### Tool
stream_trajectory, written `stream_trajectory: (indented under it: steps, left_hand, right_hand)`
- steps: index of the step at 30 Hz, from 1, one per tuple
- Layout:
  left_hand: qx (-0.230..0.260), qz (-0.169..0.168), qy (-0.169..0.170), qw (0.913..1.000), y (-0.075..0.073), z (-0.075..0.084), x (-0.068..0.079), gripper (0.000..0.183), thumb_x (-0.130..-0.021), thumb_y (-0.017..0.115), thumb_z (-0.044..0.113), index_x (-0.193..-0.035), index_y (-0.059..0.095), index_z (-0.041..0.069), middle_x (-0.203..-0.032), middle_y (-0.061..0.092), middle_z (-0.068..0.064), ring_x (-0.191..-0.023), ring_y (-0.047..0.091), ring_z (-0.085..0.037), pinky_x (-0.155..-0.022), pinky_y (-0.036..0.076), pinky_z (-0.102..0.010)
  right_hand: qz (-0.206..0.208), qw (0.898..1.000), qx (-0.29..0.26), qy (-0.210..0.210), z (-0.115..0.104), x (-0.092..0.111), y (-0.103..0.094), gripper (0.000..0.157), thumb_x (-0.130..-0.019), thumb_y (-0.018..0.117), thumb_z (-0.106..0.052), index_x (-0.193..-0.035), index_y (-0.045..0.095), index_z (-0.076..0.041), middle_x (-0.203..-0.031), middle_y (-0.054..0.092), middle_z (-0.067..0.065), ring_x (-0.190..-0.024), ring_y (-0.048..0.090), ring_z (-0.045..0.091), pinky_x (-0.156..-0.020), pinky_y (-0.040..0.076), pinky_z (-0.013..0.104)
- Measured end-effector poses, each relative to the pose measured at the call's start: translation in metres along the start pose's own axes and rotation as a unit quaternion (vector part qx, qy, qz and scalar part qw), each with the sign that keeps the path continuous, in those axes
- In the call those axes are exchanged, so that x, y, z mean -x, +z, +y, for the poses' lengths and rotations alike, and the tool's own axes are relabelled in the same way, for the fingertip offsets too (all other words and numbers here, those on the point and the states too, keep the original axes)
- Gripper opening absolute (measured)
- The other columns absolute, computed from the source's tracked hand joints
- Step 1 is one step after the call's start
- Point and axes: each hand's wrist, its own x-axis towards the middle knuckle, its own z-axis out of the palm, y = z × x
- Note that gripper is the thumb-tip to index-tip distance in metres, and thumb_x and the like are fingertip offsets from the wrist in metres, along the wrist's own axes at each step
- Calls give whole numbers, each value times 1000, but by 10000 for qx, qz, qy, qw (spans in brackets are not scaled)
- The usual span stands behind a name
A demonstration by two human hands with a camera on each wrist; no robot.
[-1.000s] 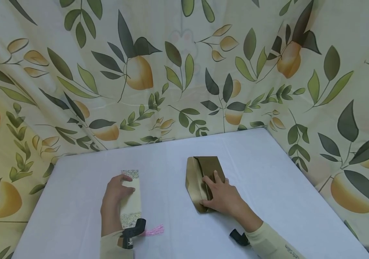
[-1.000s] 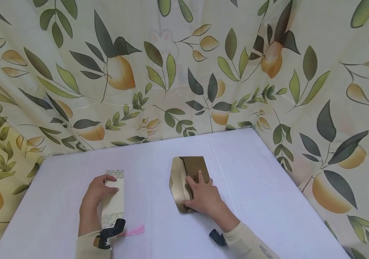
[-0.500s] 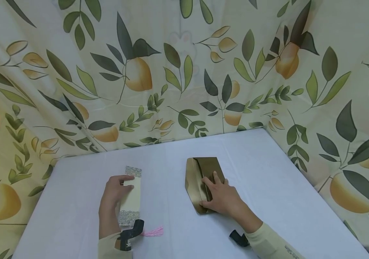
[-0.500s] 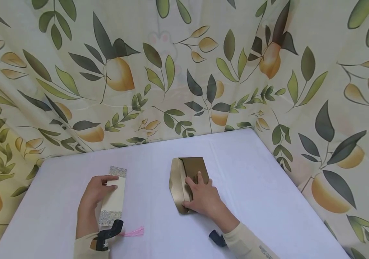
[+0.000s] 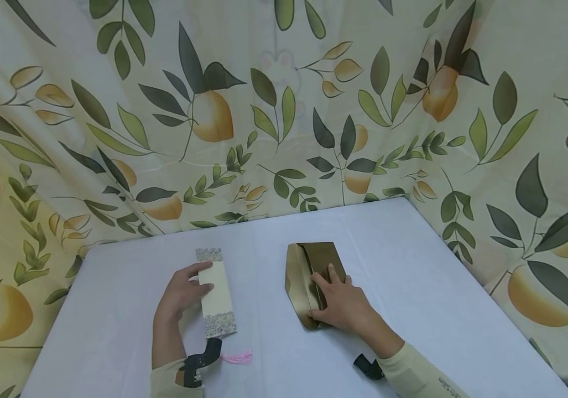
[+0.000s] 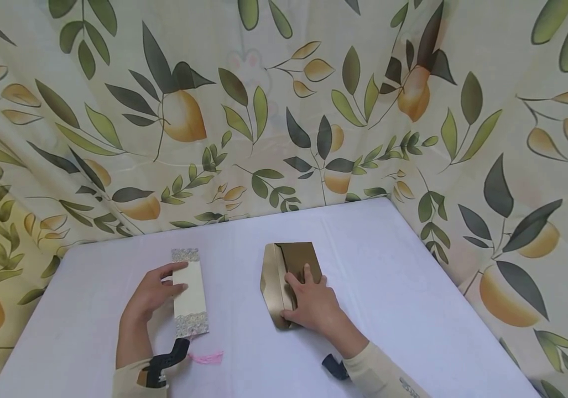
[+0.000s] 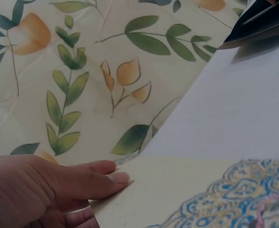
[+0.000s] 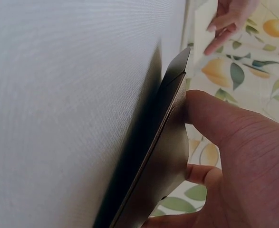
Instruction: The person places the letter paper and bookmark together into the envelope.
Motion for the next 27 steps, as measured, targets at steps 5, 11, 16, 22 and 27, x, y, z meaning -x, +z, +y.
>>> stream_trajectory:
  steps: [5,11,16,22,27]
  left_hand:
    - [37,128,129,9998,1,3,0,49,-91,74,1,-139,65,6,-147,52,-26,-128,56,-46,-92,54,-50]
    - [98,176,270,9994,7,11,-1,47,-91,76,6,-137,67,8,-147,53,-22,-124,59,-41,-96,51,-52]
    - [307,166,287,9990,14,19,-2,48,-92,75,8,-139,66,10,-149,51,-21,-122,61,-39,-97,50,-53]
    - [583,244,252,9977,21,30,-3,53,-92,76,10,-143,63,13,-151,48,-21,-120,62,-37,-97,49,-51]
    - [839,297,330,9955,26,38,-3,55,-93,76,10,-145,61,14,-152,48,-19,-118,64,-35,-99,48,-53]
  right_hand:
    - [21,10000,-9,-31,0,0,1,75,-84,81,-53,-145,50,-20,-155,35,36,-118,50,68,-46,47,42]
    - [6,10000,10,-22,0,-1,1,76,-84,81,-53,-145,50,-21,-155,35,36,-117,50,68,-45,46,41]
    - [-2,10000,0,-14,0,0,0,75,-84,81,-53,-145,50,-21,-155,35,36,-118,50,69,-47,48,43]
    - [-11,10000,-13,-24,-1,0,-1,75,-84,82,-53,-144,50,-20,-155,35,36,-118,49,70,-50,51,47]
    - [8,10000,-5,4,-2,1,-1,74,-84,82,-52,-143,51,-21,-155,36,36,-118,50,69,-49,50,45]
